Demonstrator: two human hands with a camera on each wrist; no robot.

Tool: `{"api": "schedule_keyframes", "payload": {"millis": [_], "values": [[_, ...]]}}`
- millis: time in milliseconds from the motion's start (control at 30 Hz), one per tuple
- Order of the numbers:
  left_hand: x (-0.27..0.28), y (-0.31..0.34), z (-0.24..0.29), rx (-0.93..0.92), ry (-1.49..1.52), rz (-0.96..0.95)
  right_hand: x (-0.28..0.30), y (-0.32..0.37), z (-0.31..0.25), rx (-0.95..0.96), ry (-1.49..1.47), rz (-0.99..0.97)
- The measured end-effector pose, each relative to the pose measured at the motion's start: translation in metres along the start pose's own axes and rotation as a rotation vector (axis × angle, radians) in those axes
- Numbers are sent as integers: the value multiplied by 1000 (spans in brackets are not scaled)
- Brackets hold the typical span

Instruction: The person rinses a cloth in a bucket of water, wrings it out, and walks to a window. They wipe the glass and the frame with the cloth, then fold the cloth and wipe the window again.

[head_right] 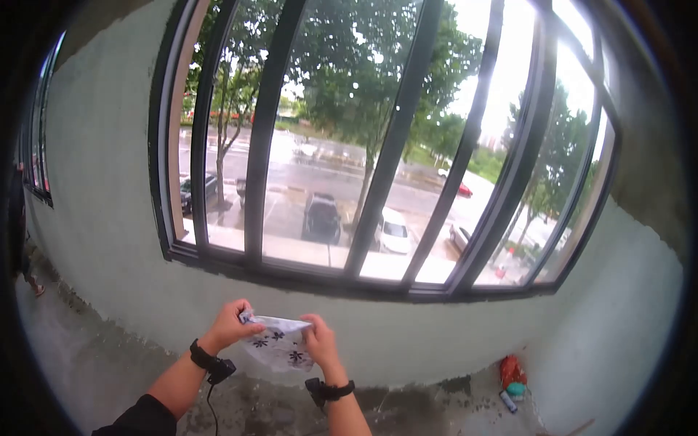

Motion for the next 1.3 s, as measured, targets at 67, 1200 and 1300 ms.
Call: {"api": "schedule_keyframes", "payload": {"millis": [67, 1200, 1300], "values": [[-3, -2, -18, -14, -73, 10, -2, -4, 13, 110, -99, 136], [35, -28, 5, 98, -123, 169, 9, -57, 13, -122, -356, 17], [44, -18, -1, 192, -41, 247, 50, -49, 45, -422, -1053, -98]]}}
Point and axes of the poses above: each hand's wrist, its own y-axis away from the middle knuckle, its own x-axis out of the back of the hand, z = x × y, the point moved 4 cm from there along -y, towards the middle knuckle, and after that the axes turned 10 degrees about x, right-handed, at the moved point
